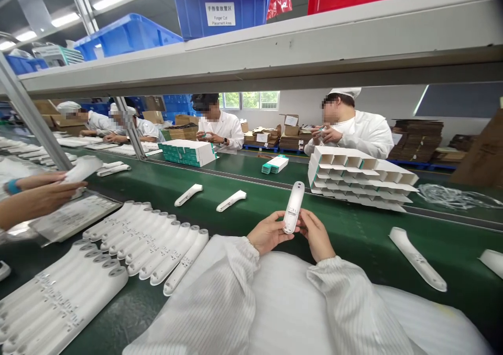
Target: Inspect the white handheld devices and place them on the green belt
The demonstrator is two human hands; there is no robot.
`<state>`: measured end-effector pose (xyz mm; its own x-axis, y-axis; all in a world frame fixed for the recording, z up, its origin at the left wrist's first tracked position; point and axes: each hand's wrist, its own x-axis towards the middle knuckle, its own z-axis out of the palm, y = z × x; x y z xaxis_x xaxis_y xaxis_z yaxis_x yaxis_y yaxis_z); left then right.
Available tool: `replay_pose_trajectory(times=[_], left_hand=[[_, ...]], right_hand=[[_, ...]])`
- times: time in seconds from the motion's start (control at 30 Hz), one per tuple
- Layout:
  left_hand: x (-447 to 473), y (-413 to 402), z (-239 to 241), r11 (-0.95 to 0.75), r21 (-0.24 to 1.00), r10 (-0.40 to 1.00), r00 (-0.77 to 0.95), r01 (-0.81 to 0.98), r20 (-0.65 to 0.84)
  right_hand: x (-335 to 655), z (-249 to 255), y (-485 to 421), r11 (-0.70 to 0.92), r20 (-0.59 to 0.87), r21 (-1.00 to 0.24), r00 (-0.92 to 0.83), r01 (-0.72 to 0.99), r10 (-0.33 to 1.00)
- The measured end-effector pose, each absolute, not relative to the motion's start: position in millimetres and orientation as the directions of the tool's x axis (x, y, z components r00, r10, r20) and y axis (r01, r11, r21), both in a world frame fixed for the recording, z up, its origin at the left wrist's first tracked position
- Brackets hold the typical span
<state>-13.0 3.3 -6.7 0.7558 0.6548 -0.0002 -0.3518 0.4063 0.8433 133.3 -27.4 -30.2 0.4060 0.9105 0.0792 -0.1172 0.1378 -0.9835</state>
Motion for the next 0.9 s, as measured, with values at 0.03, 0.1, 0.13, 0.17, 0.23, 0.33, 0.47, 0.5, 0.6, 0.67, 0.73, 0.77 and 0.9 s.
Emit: replay_pose_trajectory(times=[0.03, 0.1, 0.13, 0.17, 0.23, 0.33, 0.47, 0.5, 0.6, 0.67, 0.73, 0.77, 0.9], left_hand=[[-12.9, 1.9, -6.0, 0.403, 0.845, 0.645, 0.764, -0.352, 0.01], [-13.2, 0.6, -5.1, 0.396, 0.849, 0.634, 0.773, -0.349, 0.022], [-13.4, 0.5, -5.0, 0.391, 0.853, 0.633, 0.774, -0.347, 0.025], [-13.3, 0.5, -5.1, 0.383, 0.858, 0.633, 0.774, -0.343, 0.027], [-11.9, 0.8, -6.5, 0.353, 0.877, 0.638, 0.77, -0.327, 0.031], [-5.9, 0.3, -10.5, 0.238, 0.931, 0.679, 0.733, -0.278, 0.045], [4.0, 0.5, -16.7, -0.003, 0.983, 0.757, 0.642, -0.182, 0.121], [5.1, 2.0, -18.0, -0.045, 0.987, 0.771, 0.623, -0.157, 0.134], [1.0, 12.8, -20.2, -0.175, 0.984, 0.848, 0.502, -0.033, 0.168], [-8.7, 24.1, -19.8, -0.32, 0.935, 0.901, 0.354, 0.153, 0.251], [-22.7, 36.4, -18.0, -0.441, 0.804, 0.897, 0.218, 0.399, 0.384], [-30.5, 42.1, -16.8, -0.457, 0.728, 0.884, 0.171, 0.511, 0.435], [-56.7, 58.3, -13.9, -0.171, 0.673, 0.957, -0.042, 0.719, 0.288]], right_hand=[[132.8, -29.0, -28.1, 0.151, 0.074, -0.976, 0.414, -0.157, 0.907], [132.0, -27.4, -28.8, 0.184, 0.08, -0.963, 0.441, -0.199, 0.894], [131.8, -26.9, -28.8, 0.202, 0.089, -0.958, 0.459, -0.203, 0.884], [131.5, -26.5, -28.6, 0.22, 0.101, -0.955, 0.479, -0.199, 0.872], [130.4, -25.6, -27.9, 0.259, 0.134, -0.949, 0.509, -0.182, 0.85], [127.5, -23.8, -27.2, 0.294, 0.172, -0.938, 0.489, -0.184, 0.855], [126.7, -22.2, -28.5, 0.232, 0.098, -0.91, 0.364, -0.344, 0.926], [127.8, -22.0, -29.4, 0.194, 0.064, -0.894, 0.315, -0.403, 0.947], [133.2, -19.9, -33.2, 0.085, -0.017, -0.836, 0.181, -0.542, 0.983], [136.5, -17.0, -36.7, 0.04, -0.039, -0.82, 0.124, -0.571, 0.991], [138.6, -13.8, -40.5, 0.001, -0.05, -0.819, 0.073, -0.574, 0.996], [139.2, -12.3, -42.2, -0.018, -0.054, -0.813, 0.045, -0.582, 0.998], [139.6, -9.2, -47.1, -0.07, -0.056, -0.762, -0.042, -0.644, 0.998]])
